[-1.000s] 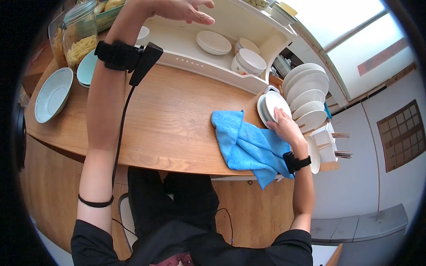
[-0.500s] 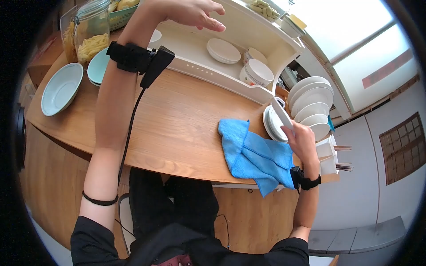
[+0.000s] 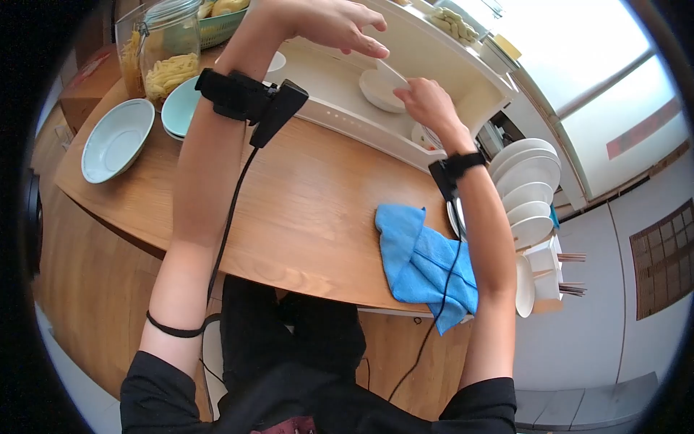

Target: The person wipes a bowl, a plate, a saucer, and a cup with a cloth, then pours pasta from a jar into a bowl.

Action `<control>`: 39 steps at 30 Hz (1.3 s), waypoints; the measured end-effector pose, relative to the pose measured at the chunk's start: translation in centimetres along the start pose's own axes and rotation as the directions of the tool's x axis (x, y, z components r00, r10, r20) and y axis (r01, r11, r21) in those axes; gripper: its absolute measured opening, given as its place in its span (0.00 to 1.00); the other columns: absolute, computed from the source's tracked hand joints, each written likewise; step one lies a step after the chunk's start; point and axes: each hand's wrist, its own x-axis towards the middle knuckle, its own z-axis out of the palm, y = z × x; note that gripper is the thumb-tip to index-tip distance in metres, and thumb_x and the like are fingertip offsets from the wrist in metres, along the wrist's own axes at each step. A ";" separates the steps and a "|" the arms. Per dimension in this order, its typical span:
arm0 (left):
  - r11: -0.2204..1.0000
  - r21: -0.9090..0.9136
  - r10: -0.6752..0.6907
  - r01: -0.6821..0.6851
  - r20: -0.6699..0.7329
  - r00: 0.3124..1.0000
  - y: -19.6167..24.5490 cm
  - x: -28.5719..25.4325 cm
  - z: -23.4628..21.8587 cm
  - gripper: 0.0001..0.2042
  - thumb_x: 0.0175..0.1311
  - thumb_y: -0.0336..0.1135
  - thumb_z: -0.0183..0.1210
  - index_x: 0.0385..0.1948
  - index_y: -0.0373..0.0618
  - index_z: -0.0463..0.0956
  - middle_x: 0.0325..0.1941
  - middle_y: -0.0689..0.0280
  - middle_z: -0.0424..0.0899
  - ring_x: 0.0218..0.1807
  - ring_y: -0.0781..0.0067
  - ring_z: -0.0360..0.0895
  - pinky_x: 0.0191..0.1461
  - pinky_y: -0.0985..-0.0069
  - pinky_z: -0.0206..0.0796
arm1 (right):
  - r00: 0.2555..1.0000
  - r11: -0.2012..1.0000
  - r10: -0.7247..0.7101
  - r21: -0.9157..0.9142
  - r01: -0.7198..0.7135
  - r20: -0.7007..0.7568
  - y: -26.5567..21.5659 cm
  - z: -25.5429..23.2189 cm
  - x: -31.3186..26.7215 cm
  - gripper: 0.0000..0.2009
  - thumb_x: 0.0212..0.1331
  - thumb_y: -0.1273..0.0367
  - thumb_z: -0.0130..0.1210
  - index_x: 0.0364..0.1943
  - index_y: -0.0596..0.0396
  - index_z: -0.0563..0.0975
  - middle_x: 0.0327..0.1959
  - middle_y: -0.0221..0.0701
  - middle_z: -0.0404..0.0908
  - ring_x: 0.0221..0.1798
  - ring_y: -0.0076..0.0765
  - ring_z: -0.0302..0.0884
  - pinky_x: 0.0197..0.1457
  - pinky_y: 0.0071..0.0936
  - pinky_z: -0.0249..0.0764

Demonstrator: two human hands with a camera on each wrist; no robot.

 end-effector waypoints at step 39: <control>1.000 0.008 -0.028 0.028 -0.009 1.000 -0.1 0.2 0.5 0.38 0.64 0.60 0.51 0.63 0.30 0.63 0.67 0.44 0.66 0.70 0.51 0.62 0.71 0.69 0.54 | 0.974 0.985 0.047 0.149 -0.082 0.222 5.6 12.0 4.9 0.27 0.69 0.54 0.39 0.69 0.49 0.60 0.63 0.60 0.65 0.68 0.67 0.58 0.71 0.47 0.55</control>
